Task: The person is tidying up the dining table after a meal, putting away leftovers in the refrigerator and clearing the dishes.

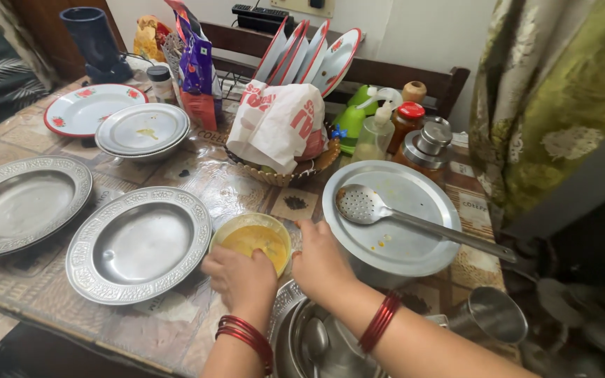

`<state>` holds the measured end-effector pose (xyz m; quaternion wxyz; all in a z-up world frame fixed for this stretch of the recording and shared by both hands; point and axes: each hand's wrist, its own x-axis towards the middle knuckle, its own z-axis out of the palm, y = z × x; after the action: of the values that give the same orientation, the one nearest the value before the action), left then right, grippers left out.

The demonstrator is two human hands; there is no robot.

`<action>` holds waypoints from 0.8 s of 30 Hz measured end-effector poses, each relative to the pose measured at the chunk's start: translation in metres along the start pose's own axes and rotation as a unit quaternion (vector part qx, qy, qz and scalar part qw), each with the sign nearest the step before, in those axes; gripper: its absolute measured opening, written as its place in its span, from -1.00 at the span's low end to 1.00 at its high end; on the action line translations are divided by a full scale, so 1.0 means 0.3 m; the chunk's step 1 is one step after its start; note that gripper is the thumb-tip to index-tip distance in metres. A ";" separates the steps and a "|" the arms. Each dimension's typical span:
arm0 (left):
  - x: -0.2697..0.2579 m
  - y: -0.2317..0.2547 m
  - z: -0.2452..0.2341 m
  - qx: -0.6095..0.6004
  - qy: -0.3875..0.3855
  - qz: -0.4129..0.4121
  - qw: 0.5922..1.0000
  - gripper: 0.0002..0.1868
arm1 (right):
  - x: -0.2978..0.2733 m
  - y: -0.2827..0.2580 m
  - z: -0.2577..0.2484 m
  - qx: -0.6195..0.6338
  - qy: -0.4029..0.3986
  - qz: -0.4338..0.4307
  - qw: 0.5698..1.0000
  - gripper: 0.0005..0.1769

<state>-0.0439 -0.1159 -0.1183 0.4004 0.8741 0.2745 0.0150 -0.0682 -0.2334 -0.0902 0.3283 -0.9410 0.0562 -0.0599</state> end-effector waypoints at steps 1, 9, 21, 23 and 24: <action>0.021 -0.008 0.014 0.001 -0.001 -0.001 1.000 -0.19 | 0.018 0.015 0.029 0.000 -0.001 0.001 1.000 -0.39; 0.071 -0.008 0.030 0.008 0.095 -0.073 0.993 -0.33 | 0.085 -0.001 0.096 -0.002 -0.042 0.031 0.999 -0.29; 0.113 -0.066 0.019 -0.080 -0.054 -0.185 0.978 -0.44 | 0.116 0.004 0.144 0.033 -0.064 0.058 0.996 -0.33; 0.116 -0.070 0.016 -0.102 -0.049 -0.156 0.981 -0.48 | 0.115 -0.011 0.134 0.031 -0.062 0.063 0.996 -0.33; 0.116 -0.069 0.016 -0.124 -0.045 -0.126 0.983 -0.52 | 0.115 -0.018 0.124 0.028 -0.060 0.068 0.995 -0.32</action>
<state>-0.0228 -0.0911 -0.1429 0.5161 0.7760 0.3603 -0.0410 -0.0281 -0.2115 -0.1133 0.3609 -0.9272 0.0983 0.0177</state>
